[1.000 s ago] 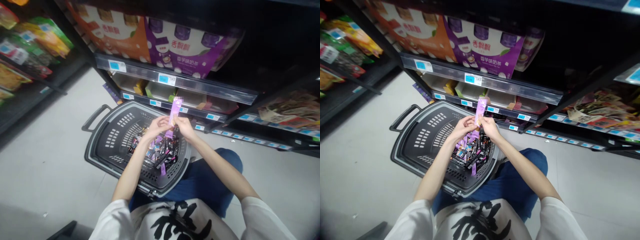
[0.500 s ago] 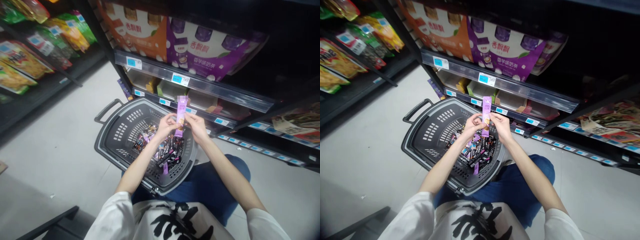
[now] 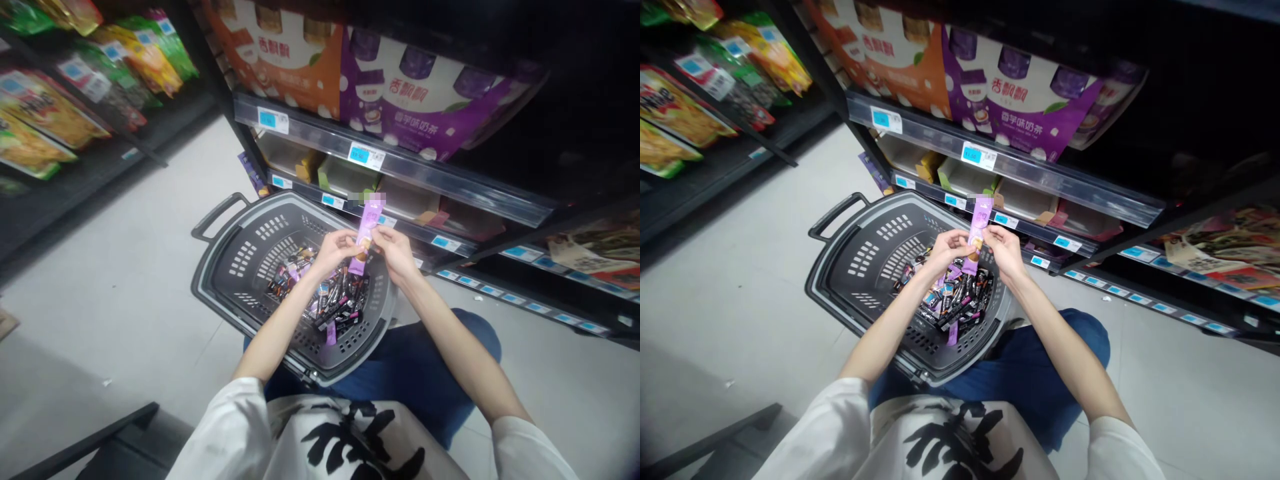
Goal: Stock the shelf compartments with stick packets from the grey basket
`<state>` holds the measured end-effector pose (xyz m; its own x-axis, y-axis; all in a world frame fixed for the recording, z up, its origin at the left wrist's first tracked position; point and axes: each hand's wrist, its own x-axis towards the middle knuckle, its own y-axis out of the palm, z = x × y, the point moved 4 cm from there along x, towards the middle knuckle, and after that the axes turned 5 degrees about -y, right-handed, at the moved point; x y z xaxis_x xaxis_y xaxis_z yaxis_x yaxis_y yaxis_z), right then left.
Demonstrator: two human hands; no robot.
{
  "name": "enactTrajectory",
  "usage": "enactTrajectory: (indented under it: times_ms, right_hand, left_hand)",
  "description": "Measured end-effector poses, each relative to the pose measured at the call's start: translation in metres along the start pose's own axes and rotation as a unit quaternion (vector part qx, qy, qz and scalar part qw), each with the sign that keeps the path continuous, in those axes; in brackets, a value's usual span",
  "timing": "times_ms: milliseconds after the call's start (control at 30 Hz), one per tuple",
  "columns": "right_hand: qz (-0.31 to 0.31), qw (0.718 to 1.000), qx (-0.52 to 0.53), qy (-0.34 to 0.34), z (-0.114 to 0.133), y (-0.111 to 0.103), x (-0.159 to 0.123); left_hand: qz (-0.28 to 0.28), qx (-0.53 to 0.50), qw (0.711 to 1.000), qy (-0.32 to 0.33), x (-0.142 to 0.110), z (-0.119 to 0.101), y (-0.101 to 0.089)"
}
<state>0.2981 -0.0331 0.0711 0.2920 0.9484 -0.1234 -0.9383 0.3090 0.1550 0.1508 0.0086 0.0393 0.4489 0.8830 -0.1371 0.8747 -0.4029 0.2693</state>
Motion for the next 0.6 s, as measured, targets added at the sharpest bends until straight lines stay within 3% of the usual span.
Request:
enactTrajectory:
  times_ms: [100,233,433,600]
  right_hand:
    - [0.008,1.000,-0.019,-0.013,-0.001,0.000,0.000]
    - [0.017,0.998,-0.047,-0.037,0.000,0.002,-0.001]
    - [0.073,0.995,-0.065,-0.032,0.001,0.010,-0.006]
    - [0.073,0.995,-0.070,-0.022,-0.004,0.010,-0.007]
  left_hand:
    - [0.009,0.025,1.000,0.013,0.000,-0.003,0.002]
    - [-0.027,0.042,0.998,0.038,0.000,-0.005,-0.001]
    - [-0.070,-0.025,0.995,0.061,0.002,-0.006,-0.008]
    - [-0.077,-0.029,0.995,0.055,0.004,-0.003,-0.009]
